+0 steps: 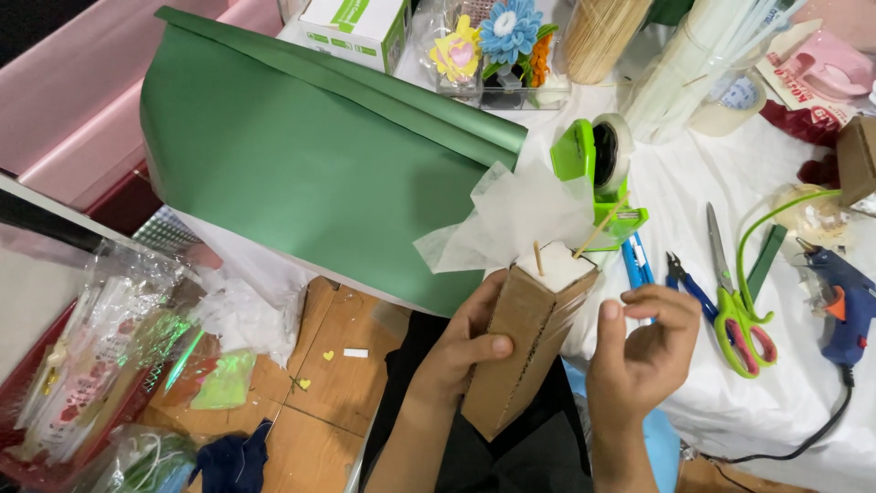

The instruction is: The person places tissue paper into a small cardboard box and then cuts a large sheet of green wrapping paper using a utility knife. They fold the paper and wrap it around the box, securing it with tape.

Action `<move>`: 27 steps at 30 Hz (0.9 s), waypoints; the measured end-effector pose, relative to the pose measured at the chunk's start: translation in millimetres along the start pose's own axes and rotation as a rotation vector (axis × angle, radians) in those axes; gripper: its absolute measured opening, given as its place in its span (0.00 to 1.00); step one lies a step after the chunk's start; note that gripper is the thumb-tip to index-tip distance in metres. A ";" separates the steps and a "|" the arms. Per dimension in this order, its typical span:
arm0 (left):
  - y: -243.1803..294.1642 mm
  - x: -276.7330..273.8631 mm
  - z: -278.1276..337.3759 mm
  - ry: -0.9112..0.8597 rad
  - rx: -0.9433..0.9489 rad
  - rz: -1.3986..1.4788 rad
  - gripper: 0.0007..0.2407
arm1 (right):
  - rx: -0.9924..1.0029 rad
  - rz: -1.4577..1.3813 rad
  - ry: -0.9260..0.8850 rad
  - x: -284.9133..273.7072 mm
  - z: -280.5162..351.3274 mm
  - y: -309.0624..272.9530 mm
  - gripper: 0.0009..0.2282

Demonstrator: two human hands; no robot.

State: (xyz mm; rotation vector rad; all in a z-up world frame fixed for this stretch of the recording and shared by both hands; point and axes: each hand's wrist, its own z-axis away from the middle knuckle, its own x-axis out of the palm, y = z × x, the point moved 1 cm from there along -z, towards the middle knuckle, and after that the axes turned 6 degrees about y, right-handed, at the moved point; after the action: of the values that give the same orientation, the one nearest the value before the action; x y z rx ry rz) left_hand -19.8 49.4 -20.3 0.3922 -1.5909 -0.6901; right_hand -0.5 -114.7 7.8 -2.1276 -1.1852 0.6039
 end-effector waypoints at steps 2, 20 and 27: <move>-1.0 0.4 0.6 0.001 0.018 -0.006 0.36 | -0.077 -0.025 0.050 0.4 14.5 -8.8 0.04; -12.2 4.2 11.4 -0.037 0.051 -0.041 0.37 | 0.374 -0.343 0.044 -5.5 40.5 -13.0 0.20; -34.7 4.5 15.1 0.097 0.074 -0.085 0.36 | 0.519 -0.490 -0.209 -14.8 30.4 -24.6 0.30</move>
State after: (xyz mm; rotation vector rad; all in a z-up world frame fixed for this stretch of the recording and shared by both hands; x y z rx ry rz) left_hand -40.1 23.3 -39.3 0.5426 -1.5174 -0.6677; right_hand -41.8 -108.6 5.1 -1.3073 -1.4129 0.8088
